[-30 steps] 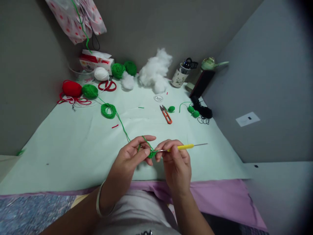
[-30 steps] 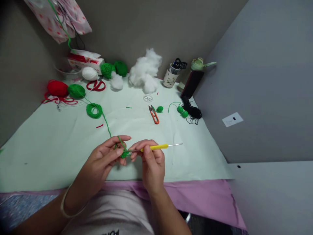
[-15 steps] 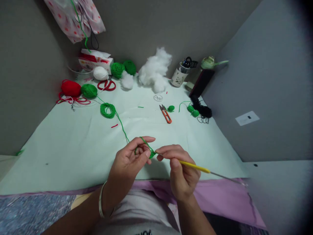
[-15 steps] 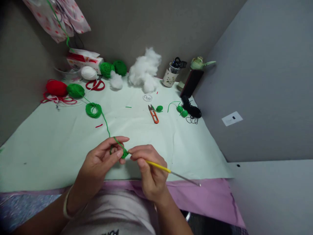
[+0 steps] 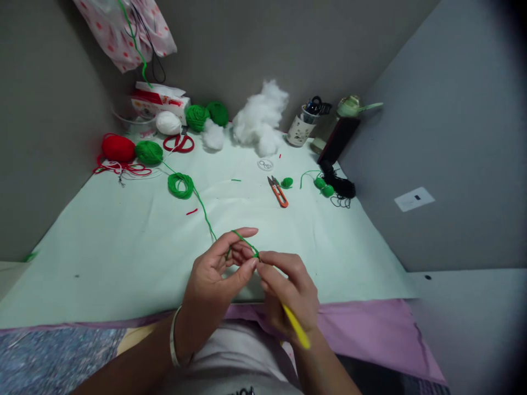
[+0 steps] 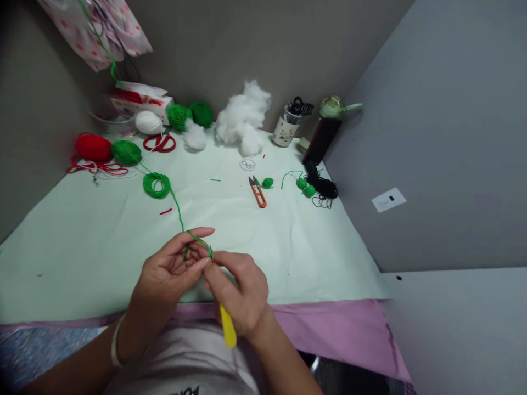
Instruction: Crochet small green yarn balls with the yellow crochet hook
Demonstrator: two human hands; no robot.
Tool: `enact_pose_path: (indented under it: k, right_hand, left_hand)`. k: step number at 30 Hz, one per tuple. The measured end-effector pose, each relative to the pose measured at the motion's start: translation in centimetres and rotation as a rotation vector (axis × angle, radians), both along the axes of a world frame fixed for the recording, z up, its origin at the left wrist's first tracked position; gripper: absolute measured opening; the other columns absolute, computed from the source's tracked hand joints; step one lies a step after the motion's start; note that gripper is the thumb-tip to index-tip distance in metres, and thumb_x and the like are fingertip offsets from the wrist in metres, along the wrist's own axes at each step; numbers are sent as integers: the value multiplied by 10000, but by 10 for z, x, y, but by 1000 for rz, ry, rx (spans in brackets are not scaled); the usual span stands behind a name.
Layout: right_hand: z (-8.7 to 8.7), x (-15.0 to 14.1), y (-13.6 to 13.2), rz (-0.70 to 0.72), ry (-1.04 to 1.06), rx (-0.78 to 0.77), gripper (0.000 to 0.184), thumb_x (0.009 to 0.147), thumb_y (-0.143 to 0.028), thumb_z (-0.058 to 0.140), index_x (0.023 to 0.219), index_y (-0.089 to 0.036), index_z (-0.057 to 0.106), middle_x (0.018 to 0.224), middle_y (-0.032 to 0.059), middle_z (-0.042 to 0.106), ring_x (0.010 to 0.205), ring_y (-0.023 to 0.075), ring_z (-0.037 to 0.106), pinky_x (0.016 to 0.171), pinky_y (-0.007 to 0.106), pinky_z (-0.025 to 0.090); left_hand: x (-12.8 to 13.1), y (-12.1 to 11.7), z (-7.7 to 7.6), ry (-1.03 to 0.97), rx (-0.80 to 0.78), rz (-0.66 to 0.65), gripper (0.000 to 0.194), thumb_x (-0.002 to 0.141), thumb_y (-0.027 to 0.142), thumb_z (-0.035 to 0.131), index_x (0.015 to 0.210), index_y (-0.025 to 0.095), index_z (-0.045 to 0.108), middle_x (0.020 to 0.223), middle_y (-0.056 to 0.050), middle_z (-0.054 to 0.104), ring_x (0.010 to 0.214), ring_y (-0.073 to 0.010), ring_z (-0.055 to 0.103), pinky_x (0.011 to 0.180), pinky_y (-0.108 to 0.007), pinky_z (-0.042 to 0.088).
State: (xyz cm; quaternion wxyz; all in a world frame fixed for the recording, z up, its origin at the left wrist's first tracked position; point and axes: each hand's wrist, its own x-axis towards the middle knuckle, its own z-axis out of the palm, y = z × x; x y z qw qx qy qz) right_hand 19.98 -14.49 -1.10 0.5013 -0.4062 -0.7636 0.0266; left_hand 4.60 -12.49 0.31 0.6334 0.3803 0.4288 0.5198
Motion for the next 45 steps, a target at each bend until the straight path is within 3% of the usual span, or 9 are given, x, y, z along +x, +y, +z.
enact_pose_path:
  k: [4, 8, 13, 20, 24, 28, 31, 35, 45]
  right_hand:
    - [-8, -7, -1, -40, 114, -41, 382, 900, -95, 752, 1174, -362, 761, 1010, 19, 774, 889, 213, 754, 736, 332, 637]
    - [-3, -5, 1, 17, 331, -178, 277, 1004, -151, 616, 1162, -323, 766, 979, 39, 751, 869, 206, 728, 750, 365, 615]
    - [6, -6, 9, 199, 859, -443, 220, 1046, -236, 579, 988, -263, 790, 900, 29, 707, 659, 138, 654, 586, 296, 561]
    - [-4, -12, 4, 107, 552, -346, 296, 1012, -131, 614, 1160, -322, 785, 1062, 50, 768, 933, 193, 728, 736, 332, 611]
    - [-6, -8, 1, 11, 224, -186, 441, 961, -102, 671, 1303, -371, 742, 1200, 72, 751, 1030, 237, 722, 838, 404, 625]
    - [0, -6, 9, 45, 575, -308, 266, 1014, -153, 607, 1104, -310, 802, 960, 45, 746, 800, 186, 696, 704, 352, 596]
    - [1, -8, 14, 163, 833, -439, 197, 1026, -221, 620, 992, -272, 807, 923, 37, 718, 698, 148, 646, 624, 311, 559]
    - [0, -11, 17, 210, 836, -473, 174, 1015, -240, 652, 1009, -282, 821, 997, 51, 769, 839, 174, 689, 683, 308, 586]
    - [-2, -12, 17, 305, 867, -540, 162, 1009, -256, 664, 1031, -282, 822, 1029, 57, 765, 840, 171, 700, 676, 298, 602]
  left_hand:
    - [-2, 6, 6, -264, -178, -181, 475, 806, 226, 850, 1264, 198, 726, 739, 48, 627, 567, -58, 537, 544, -157, 481]
    - [-9, 13, 9, -395, -307, -260, 396, 845, 235, 817, 1231, 171, 755, 528, 120, 421, 403, -12, 275, 412, -132, 311]
    - [-9, 11, 5, -301, -158, -163, 281, 835, 198, 809, 1115, 209, 797, 788, 43, 619, 424, -2, 427, 424, -163, 365]
    - [-2, 6, 3, -183, -79, -125, 370, 817, 195, 845, 1180, 207, 774, 772, 36, 633, 563, -52, 528, 544, -165, 457]
    - [-3, 10, 2, -321, -237, -182, 416, 837, 264, 839, 1240, 196, 762, 646, 69, 526, 476, -35, 390, 472, -158, 366]
    - [-7, 15, 2, -453, -335, -187, 309, 801, 227, 853, 1099, 155, 819, 668, 70, 462, 486, -18, 301, 465, -150, 322]
    - [-6, 15, 0, -382, -254, -131, 267, 795, 202, 845, 1060, 185, 828, 759, 27, 580, 602, -56, 501, 612, -179, 453]
    - [-5, 10, -2, -280, -164, -140, 268, 803, 225, 848, 1069, 212, 822, 839, -11, 696, 827, -146, 653, 841, -262, 511]
    - [-7, 9, -1, -280, -150, -155, 330, 808, 222, 864, 1132, 225, 802, 892, -16, 736, 812, -138, 651, 808, -257, 519]
